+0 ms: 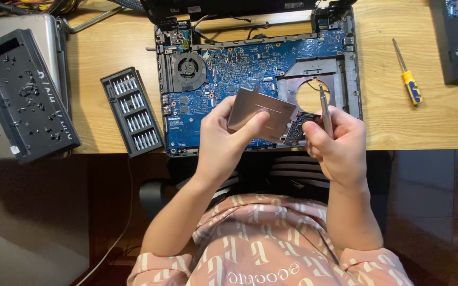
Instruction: Disassembling a laptop to remove and inspect internal hardware components including the motherboard and storage brackets.
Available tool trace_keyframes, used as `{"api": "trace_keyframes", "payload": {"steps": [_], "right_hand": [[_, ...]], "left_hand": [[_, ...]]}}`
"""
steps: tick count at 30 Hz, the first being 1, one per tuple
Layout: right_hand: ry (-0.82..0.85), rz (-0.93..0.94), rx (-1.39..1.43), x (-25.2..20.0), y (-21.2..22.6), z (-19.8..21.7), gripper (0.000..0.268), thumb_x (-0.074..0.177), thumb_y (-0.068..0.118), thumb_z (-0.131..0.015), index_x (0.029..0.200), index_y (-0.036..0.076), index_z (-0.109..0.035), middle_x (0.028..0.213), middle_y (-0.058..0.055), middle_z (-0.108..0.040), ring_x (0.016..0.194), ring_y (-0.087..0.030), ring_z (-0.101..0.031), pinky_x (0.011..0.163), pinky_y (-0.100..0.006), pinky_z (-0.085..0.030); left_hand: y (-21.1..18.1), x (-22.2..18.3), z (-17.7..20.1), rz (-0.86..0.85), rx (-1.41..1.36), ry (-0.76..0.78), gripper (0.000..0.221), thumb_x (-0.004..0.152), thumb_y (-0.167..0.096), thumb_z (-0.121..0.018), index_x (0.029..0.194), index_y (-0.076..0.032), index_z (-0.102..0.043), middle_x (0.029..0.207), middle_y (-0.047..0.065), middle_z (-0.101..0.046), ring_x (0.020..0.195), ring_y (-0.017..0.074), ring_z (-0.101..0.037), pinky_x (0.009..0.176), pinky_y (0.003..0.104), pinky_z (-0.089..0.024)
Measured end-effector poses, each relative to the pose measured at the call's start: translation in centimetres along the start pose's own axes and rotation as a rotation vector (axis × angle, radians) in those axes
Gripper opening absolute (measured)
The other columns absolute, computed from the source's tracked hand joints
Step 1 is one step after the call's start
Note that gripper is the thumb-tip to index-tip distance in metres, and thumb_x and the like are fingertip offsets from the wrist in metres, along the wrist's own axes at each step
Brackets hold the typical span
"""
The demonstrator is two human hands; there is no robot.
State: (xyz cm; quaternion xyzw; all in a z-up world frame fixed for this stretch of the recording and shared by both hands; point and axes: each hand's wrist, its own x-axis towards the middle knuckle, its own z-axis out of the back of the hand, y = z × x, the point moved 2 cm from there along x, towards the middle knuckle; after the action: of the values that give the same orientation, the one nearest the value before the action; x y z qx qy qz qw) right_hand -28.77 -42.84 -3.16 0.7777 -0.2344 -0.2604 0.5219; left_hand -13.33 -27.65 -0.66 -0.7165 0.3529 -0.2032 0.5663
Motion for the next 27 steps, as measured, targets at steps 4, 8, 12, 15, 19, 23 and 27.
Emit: {"api": "trace_keyframes", "payload": {"steps": [4,8,12,15,19,23,27], "right_hand": [[-0.002,0.013,0.053,-0.1,0.1,-0.4,0.012,0.097,-0.001,-0.067,0.092,0.003,-0.057,0.069,0.005,-0.049,0.052,-0.002,-0.039,0.045,-0.022,-0.029],[-0.012,0.036,0.023,-0.3,-0.2,-0.1,0.013,0.098,-0.001,-0.068,0.092,0.002,-0.057,0.07,0.005,-0.048,0.052,-0.001,-0.038,0.045,-0.022,-0.028],[-0.02,0.055,0.004,-0.4,-0.3,0.0,0.012,0.097,-0.002,-0.069,0.094,0.002,-0.058,0.069,0.005,-0.049,0.052,-0.001,-0.038,0.045,-0.022,-0.028],[-0.013,0.063,-0.023,-0.6,-0.1,0.0,0.011,0.096,-0.002,-0.069,0.095,0.001,-0.058,0.07,0.004,-0.051,0.053,-0.001,-0.04,0.046,-0.021,-0.028],[-0.009,0.084,-0.076,-0.9,-0.1,0.2,0.012,0.097,-0.002,-0.07,0.094,0.001,-0.058,0.071,0.003,-0.053,0.056,-0.002,-0.043,0.047,-0.021,-0.03],[-0.026,0.078,-0.085,-0.8,-0.1,0.0,0.011,0.096,-0.002,-0.07,0.095,0.001,-0.059,0.073,0.003,-0.054,0.057,-0.002,-0.043,0.048,-0.021,-0.031],[-0.037,0.064,-0.057,-0.8,-0.2,-0.1,0.011,0.097,-0.001,-0.07,0.096,0.001,-0.059,0.073,0.003,-0.053,0.057,-0.001,-0.043,0.048,-0.021,-0.031]], "left_hand": [[0.3,-0.5,-0.6,0.017,-0.078,-0.066,0.027,0.096,-0.017,-0.075,0.113,0.0,-0.064,0.104,0.005,-0.073,0.091,0.0082,-0.069,0.082,0.025,-0.06],[-0.1,-0.8,-0.8,0.054,-0.108,-0.08,0.027,0.093,-0.018,-0.075,0.11,-0.001,-0.064,0.101,0.005,-0.072,0.088,0.009,-0.071,0.077,0.028,-0.064],[0.3,-1.1,-0.6,-0.009,-0.03,-0.078,0.027,0.096,-0.016,-0.076,0.112,0.001,-0.064,0.103,0.007,-0.072,0.091,0.0088,-0.069,0.081,0.026,-0.06],[0.1,-1.2,-0.8,0.005,-0.059,-0.085,0.027,0.095,-0.017,-0.076,0.112,0.0,-0.064,0.102,0.006,-0.073,0.091,0.0084,-0.07,0.08,0.026,-0.061],[0.0,-1.4,-0.8,-0.023,-0.034,-0.096,0.028,0.095,-0.017,-0.077,0.113,-0.001,-0.064,0.103,0.005,-0.073,0.093,0.0071,-0.069,0.082,0.024,-0.059],[0.1,-1.3,-0.8,-0.045,0.013,-0.104,0.027,0.096,-0.017,-0.077,0.113,0.0,-0.065,0.103,0.004,-0.073,0.092,0.0064,-0.067,0.083,0.023,-0.057],[0.3,-1.3,-0.7,-0.024,-0.024,-0.102,0.026,0.095,-0.016,-0.078,0.111,-0.001,-0.065,0.102,0.004,-0.073,0.091,0.0058,-0.067,0.082,0.023,-0.057]]}}
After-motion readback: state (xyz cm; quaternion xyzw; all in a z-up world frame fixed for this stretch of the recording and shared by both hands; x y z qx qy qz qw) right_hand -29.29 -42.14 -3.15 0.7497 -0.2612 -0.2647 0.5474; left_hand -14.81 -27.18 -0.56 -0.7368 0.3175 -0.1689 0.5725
